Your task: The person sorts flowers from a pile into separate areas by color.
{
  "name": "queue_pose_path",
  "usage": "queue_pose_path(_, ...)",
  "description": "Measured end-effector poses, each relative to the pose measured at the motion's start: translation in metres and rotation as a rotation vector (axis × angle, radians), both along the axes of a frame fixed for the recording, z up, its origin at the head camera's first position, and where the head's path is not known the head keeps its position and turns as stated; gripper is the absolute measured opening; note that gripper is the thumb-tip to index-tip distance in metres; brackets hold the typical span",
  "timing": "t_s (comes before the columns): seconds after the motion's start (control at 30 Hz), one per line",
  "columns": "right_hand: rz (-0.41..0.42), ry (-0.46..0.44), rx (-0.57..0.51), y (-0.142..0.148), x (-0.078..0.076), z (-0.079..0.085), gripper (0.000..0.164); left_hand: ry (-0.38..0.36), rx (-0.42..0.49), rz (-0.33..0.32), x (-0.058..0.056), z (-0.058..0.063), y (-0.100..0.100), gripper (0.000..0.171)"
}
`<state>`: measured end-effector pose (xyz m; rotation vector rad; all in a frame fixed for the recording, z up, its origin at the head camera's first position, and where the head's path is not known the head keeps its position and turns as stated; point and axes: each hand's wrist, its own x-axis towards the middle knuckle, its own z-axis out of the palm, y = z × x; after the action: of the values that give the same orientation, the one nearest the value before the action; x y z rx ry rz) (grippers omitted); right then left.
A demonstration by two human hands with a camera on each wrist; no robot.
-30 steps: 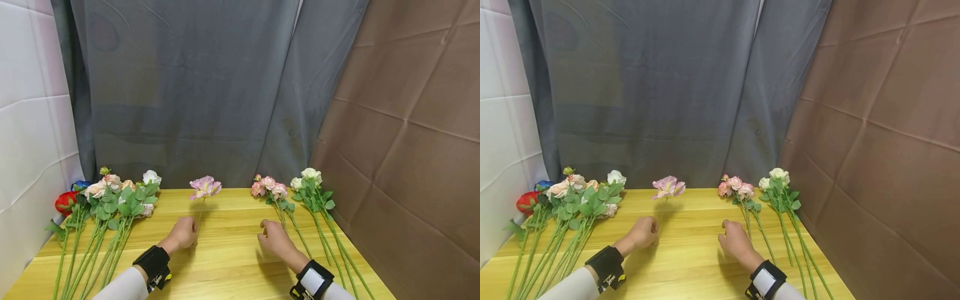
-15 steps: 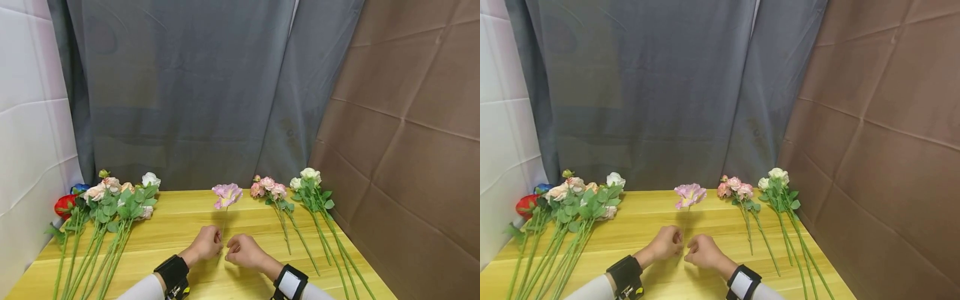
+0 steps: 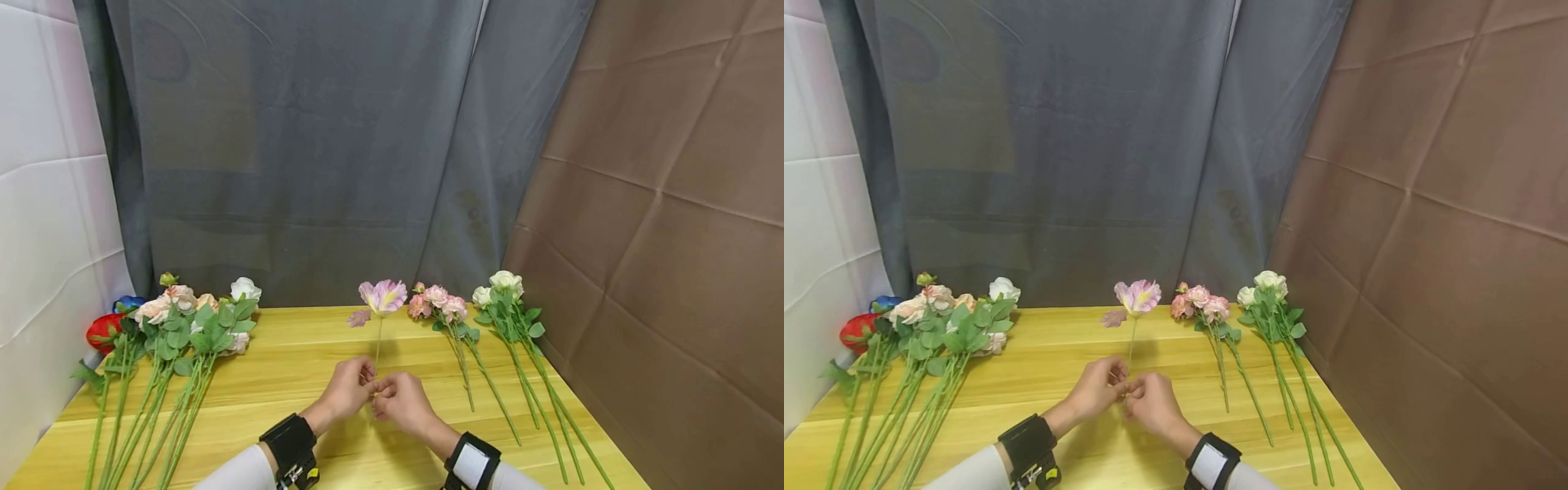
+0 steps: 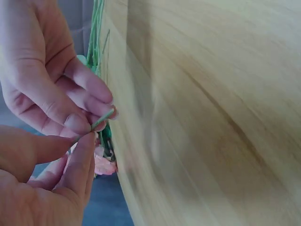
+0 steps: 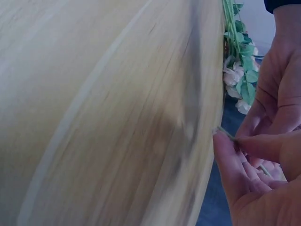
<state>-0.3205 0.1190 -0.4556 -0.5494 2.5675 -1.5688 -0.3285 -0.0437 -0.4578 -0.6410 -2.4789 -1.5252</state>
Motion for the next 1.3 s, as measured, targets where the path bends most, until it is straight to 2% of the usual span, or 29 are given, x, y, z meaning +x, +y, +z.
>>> queue_pose_path(0.13, -0.020, 0.081, 0.067, -0.001, -0.001, 0.001, 0.017, 0.026, -0.064, -0.036, 0.000, 0.000, -0.001, 0.011)
queue_pose_path(0.23, -0.036, 0.138, 0.115, 0.001, -0.003, 0.002, 0.016, 0.017, -0.101, -0.105, 0.001, 0.003, -0.003, 0.024)
queue_pose_path(0.37, -0.057, 0.167, 0.135, 0.008, -0.009, 0.006, 0.012, -0.010, -0.142, -0.181, 0.003, 0.007, -0.013, 0.038)
queue_pose_path(0.53, -0.149, 0.220, 0.194, 0.027, -0.028, 0.012, 0.013, 0.000, -0.235, -0.171, 0.009, 0.008, -0.044, 0.033)
queue_pose_path(0.67, -0.264, 0.264, 0.252, 0.047, -0.051, 0.015, 0.016, 0.038, -0.315, -0.073, 0.016, 0.003, -0.086, 0.026)
queue_pose_path(0.73, -0.315, 0.271, 0.285, 0.056, -0.062, 0.016, 0.018, 0.068, -0.371, 0.016, 0.019, 0.000, -0.109, 0.025)
queue_pose_path(0.9, -0.388, 0.266, 0.366, 0.075, -0.086, 0.014, 0.019, 0.090, -0.502, 0.249, 0.029, -0.006, -0.164, 0.024)
queue_pose_path(1.07, -0.428, 0.277, 0.436, 0.088, -0.105, 0.007, 0.019, 0.126, -0.706, 0.443, 0.042, -0.006, -0.201, 0.035)
queue_pose_path(1.17, -0.457, 0.278, 0.488, 0.092, -0.115, 0.005, 0.026, 0.082, -0.782, 0.490, 0.046, -0.007, -0.212, 0.039)
queue_pose_path(1.3, -0.477, 0.231, 0.562, 0.093, -0.126, 0.003, 0.033, -0.008, -0.793, 0.511, 0.047, -0.008, -0.218, 0.029)
